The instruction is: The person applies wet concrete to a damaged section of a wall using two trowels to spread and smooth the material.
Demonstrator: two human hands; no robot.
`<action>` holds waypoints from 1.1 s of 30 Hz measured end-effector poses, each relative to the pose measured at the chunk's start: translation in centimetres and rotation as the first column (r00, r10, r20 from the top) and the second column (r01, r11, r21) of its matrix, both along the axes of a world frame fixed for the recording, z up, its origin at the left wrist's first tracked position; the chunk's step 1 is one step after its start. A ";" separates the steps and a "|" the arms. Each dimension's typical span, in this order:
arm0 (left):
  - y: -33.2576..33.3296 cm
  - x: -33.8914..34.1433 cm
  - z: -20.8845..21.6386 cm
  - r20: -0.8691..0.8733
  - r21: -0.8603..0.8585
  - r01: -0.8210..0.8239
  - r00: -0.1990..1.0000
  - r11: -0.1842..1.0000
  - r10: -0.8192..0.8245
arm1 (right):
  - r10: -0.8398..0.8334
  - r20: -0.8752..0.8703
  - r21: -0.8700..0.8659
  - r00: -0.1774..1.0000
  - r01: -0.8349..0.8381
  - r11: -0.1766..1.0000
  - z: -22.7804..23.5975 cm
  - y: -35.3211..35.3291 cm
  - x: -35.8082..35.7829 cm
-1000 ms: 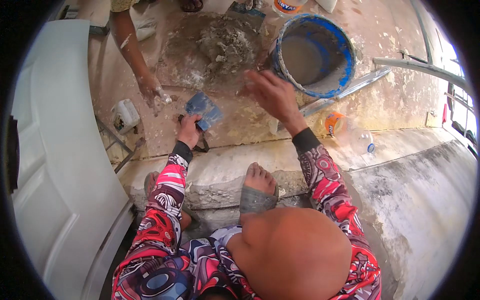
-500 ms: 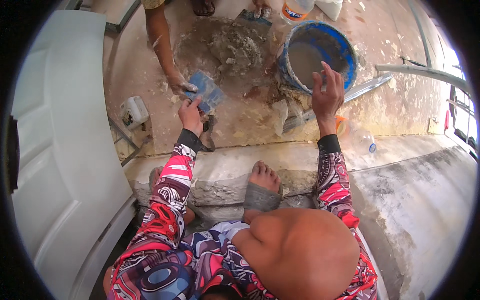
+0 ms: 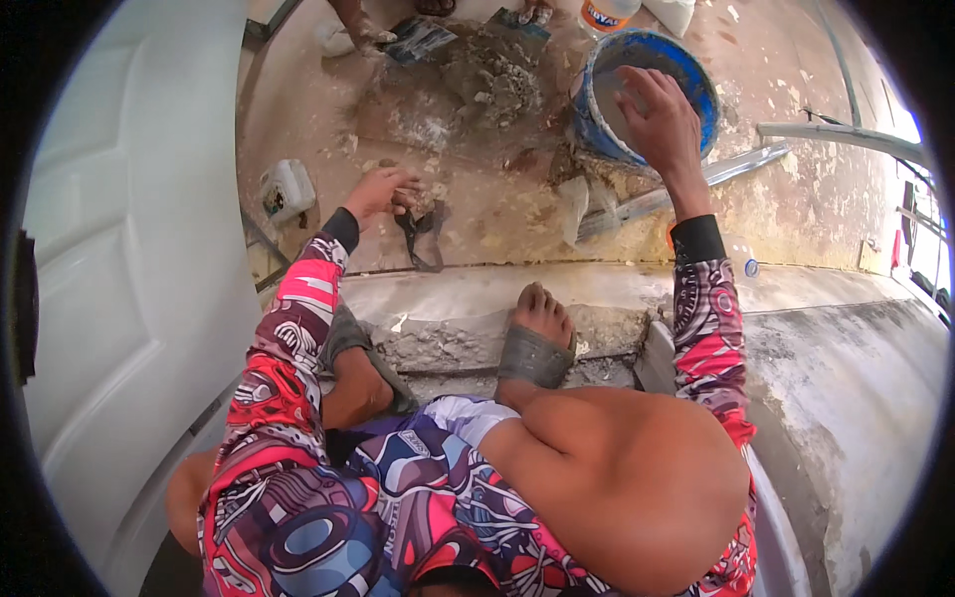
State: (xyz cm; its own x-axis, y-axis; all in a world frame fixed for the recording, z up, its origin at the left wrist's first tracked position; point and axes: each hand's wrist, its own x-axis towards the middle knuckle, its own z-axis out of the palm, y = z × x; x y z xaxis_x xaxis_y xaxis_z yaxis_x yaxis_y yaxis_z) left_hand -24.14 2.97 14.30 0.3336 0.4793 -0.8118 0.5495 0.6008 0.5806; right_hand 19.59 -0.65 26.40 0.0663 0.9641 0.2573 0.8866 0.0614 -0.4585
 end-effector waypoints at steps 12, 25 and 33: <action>2.0 5.2 2.1 0.353 -0.311 -0.186 0.888 0.932 0.295 | -0.162 -0.243 -0.305 0.957 0.083 0.949 2.9 -2.4 0.4; -6.5 7.1 -5.4 -0.304 0.402 0.483 0.872 0.778 -0.384 | -0.605 -0.389 -0.232 0.695 0.562 0.794 -5.4 -8.1 5.0; -6.0 7.6 -6.1 -0.498 0.443 0.613 0.775 0.655 -0.389 | -0.543 -0.570 -0.049 0.616 0.635 0.771 -5.6 -9.0 1.9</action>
